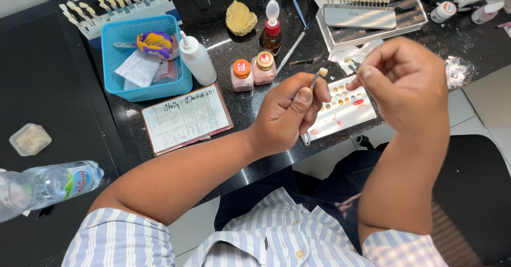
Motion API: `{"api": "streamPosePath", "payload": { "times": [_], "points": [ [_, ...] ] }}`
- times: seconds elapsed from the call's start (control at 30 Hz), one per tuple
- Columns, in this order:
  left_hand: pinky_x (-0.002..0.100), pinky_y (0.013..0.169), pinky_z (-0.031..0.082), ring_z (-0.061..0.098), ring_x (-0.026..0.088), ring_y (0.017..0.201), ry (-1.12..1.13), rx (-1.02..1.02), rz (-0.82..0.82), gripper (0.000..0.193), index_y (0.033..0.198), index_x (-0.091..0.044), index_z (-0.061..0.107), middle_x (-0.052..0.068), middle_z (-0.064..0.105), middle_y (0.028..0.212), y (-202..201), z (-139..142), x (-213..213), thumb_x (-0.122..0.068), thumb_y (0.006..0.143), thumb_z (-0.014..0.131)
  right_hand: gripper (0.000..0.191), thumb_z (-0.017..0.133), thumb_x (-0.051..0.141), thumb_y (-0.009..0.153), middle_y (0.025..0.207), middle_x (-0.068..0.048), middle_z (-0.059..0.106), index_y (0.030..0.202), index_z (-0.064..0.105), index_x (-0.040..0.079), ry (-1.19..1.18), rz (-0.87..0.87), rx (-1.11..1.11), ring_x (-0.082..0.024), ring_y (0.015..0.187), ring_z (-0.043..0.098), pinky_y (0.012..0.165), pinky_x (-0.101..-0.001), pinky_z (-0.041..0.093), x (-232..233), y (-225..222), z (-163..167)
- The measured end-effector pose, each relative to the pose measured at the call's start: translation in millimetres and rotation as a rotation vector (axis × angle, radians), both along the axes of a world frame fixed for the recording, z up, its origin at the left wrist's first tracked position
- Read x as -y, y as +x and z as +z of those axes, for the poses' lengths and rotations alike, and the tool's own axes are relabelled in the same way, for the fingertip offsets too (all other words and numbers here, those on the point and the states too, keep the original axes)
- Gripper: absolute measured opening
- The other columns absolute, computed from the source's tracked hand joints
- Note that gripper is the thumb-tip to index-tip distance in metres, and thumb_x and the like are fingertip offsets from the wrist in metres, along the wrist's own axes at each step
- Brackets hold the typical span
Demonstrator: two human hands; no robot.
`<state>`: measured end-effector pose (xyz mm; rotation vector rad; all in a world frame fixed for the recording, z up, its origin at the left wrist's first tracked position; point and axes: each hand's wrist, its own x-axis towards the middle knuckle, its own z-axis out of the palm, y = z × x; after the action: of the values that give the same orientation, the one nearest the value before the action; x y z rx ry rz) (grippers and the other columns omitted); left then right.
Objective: The person holds a small tooth-shaped object with a metal tool and applies paint to it using a fine brush. They repeatedly dip the brush into a color palette and apply paint to the object's surface, rotating it to access different sides.
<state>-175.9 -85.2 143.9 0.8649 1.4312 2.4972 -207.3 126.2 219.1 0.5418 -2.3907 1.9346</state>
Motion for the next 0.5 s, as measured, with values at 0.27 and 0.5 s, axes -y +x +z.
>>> {"api": "streamPosePath", "payload": {
  "times": [0.27,0.5],
  "points": [
    [0.018,0.058,0.038,0.041,0.004,0.058,0.039,0.036,0.057,0.031,0.126,-0.004,0.056,-0.003,0.046,0.072,-5,6,-2,-0.028,0.12,0.036,0.011,0.064,0.005,0.1,0.11,-0.025,0.069,0.098,0.058,-0.004,-0.602,0.195,0.255,-0.028,0.101,0.072,0.094,-0.0447,0.065,11,12,-22],
    [0.021,0.065,0.042,0.044,0.004,0.066,-0.033,0.133,0.155,0.032,0.132,-0.004,0.052,-0.001,0.051,0.083,0,7,-2,-0.027,0.118,0.035,0.006,0.056,-0.004,0.099,0.107,-0.025,0.069,0.093,0.056,-0.006,-0.504,0.18,0.329,-0.023,0.093,0.068,0.092,-0.0358,0.06,23,-4,-7]
  ]
}}
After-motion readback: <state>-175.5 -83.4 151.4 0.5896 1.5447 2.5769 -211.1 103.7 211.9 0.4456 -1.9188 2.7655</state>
